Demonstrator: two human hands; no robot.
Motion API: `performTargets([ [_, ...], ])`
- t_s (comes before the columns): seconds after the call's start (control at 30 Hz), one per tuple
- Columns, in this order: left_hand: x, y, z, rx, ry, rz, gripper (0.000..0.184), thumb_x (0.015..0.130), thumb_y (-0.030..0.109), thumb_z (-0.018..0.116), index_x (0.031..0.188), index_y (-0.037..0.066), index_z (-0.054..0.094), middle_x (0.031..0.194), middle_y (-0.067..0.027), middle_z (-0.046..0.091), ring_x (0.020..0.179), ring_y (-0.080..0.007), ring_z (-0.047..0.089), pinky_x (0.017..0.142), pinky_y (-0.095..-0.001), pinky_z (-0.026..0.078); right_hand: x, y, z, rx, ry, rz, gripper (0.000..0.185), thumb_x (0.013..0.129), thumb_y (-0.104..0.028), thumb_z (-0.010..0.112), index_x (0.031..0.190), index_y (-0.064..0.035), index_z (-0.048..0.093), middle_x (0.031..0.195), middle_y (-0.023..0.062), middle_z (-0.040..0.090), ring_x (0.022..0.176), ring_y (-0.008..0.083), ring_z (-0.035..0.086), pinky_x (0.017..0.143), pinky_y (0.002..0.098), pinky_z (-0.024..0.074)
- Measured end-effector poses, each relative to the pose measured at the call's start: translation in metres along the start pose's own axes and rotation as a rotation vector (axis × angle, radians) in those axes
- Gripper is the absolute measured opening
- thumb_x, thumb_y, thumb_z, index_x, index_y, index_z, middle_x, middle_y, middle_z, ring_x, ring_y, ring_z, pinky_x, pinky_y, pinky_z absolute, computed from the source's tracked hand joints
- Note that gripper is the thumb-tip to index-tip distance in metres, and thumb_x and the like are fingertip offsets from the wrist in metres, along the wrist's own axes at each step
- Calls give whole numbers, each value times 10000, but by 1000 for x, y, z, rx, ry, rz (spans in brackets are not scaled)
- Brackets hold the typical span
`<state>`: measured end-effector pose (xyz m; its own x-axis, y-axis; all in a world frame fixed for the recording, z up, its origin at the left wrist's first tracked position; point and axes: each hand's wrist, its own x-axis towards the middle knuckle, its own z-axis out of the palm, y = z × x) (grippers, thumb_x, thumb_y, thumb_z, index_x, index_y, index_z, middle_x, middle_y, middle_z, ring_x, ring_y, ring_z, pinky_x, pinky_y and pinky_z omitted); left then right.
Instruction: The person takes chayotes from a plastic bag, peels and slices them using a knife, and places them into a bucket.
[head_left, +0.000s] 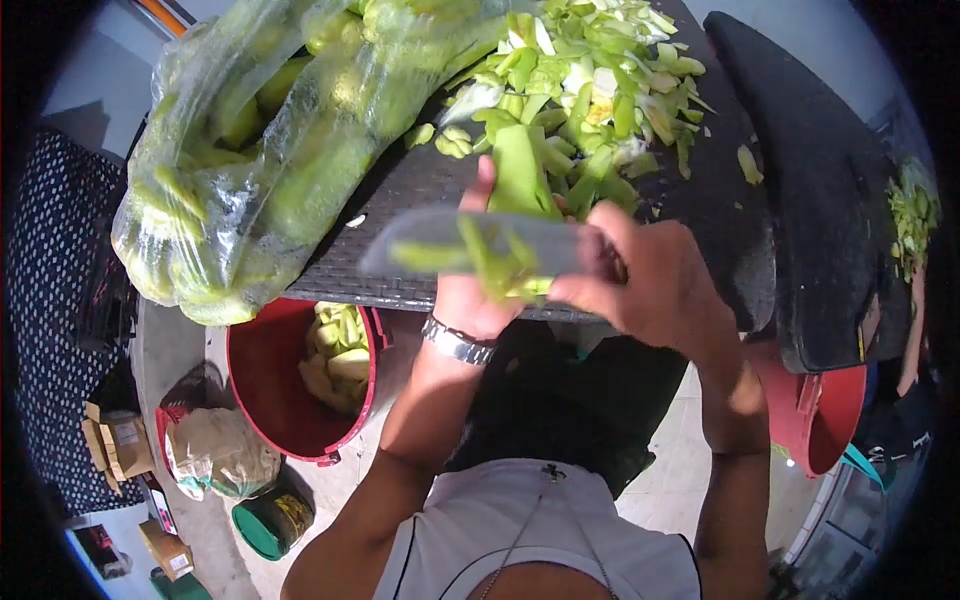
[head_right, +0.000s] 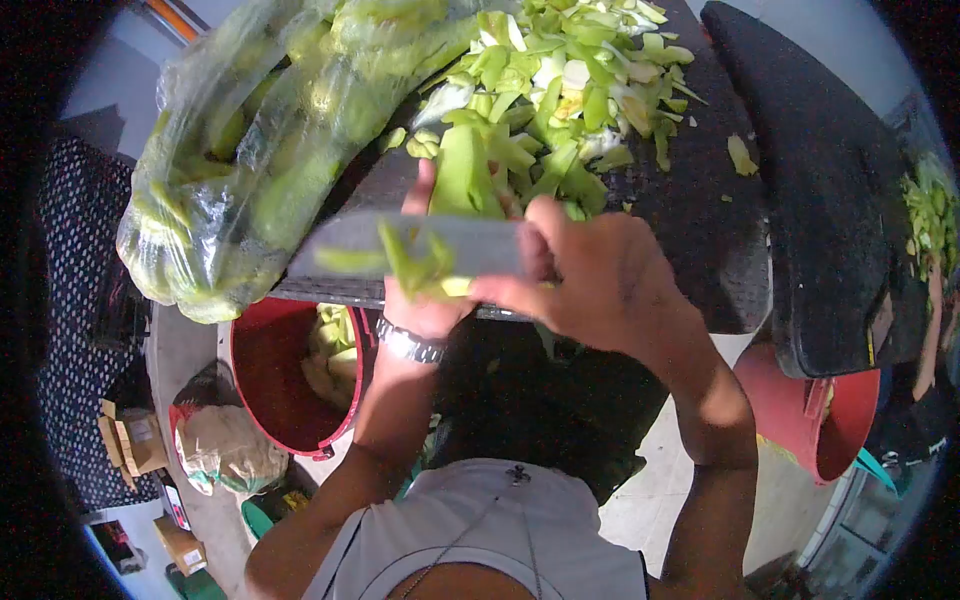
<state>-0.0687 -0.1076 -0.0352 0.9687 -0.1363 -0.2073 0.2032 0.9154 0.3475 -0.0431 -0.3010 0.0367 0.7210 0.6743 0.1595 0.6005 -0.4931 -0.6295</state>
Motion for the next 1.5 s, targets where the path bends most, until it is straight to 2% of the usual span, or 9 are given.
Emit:
performTargets([
  [0.47, -7, -5, 12, 121, 77, 120, 596, 985, 603, 607, 1183, 44, 667, 1008, -143, 720, 885, -254, 724, 774, -398, 605, 0, 28, 10, -100, 112, -103, 550, 813, -518, 835, 888, -69, 528, 634, 32, 638, 575, 314, 689, 555, 428, 551],
  [0.6, -8, -2, 3, 50, 11, -13, 603, 985, 595, 614, 1252, 55, 623, 1029, -127, 703, 874, -248, 710, 785, -393, 596, -2, 19, 8, -37, 42, -151, 502, 853, -493, 807, 916, -60, 562, 696, 79, 662, 608, 336, 696, 586, 445, 552],
  [0.63, -8, -9, 2, 3, 67, 93, 612, 1016, 595, 552, 1304, 56, 578, 1049, -145, 687, 856, -288, 712, 744, -422, 602, 2, 28, 8, -54, 115, -93, 485, 866, -482, 800, 913, -57, 570, 696, 85, 662, 619, 345, 696, 595, 445, 553],
  [0.7, -19, 1, 5, 122, -133, -72, 617, 1038, 610, 482, 1320, 67, 561, 1043, -155, 674, 834, -324, 710, 701, -454, 603, 14, 53, 2, -95, 261, 9, 454, 891, -458, 784, 906, -50, 585, 697, 98, 662, 640, 363, 698, 611, 444, 553],
  [0.73, -20, 0, 6, 97, -123, -49, 621, 1054, 613, 424, 1319, 67, 557, 1042, -158, 673, 816, -349, 707, 675, -473, 602, 22, 70, 1, -167, 359, 18, 489, 971, -514, 676, 903, -35, 608, 679, 94, 636, 601, 316, 678, 602, 424, 537],
  [0.87, -16, 4, 10, 34, 13, -12, 661, 1043, 625, 432, 1317, 40, 571, 1024, -172, 684, 806, -334, 697, 713, -476, 598, 31, 76, -21, 302, 42, 689, 733, 983, -755, 436, 925, -44, 604, 550, -4, 465, 417, 108, 390, 438, 308, 312],
  [1.17, -2, 16, 0, 65, 82, 98, 576, 994, 513, 574, 1293, 21, 602, 1101, -173, 687, 926, -353, 686, 844, -484, 573, 7, 34, -21, 929, 8, 605, 672, 998, -728, 458, 1114, -77, 576, 570, -39, 412, 462, 72, 374, 448, 263, 318],
  [1.37, 4, 20, -11, 32, -59, 170, 518, 963, 391, 593, 1341, 37, 596, 1237, -184, 680, 959, -381, 680, 889, -499, 562, -37, 4, 58, 654, 164, 180, 504, 1085, -525, 466, 1275, -72, 576, 617, -51, 440, 549, 52, 422, 529, 257, 371],
  [1.5, -1, 24, -7, 39, -109, 107, 536, 963, 394, 594, 1365, 40, 584, 1246, -183, 679, 970, -402, 677, 907, -510, 558, -45, 2, 67, 926, 128, 280, 488, 1065, -468, 531, 1321, -53, 554, 658, -7, 506, 573, 88, 470, 543, 280, 388],
])
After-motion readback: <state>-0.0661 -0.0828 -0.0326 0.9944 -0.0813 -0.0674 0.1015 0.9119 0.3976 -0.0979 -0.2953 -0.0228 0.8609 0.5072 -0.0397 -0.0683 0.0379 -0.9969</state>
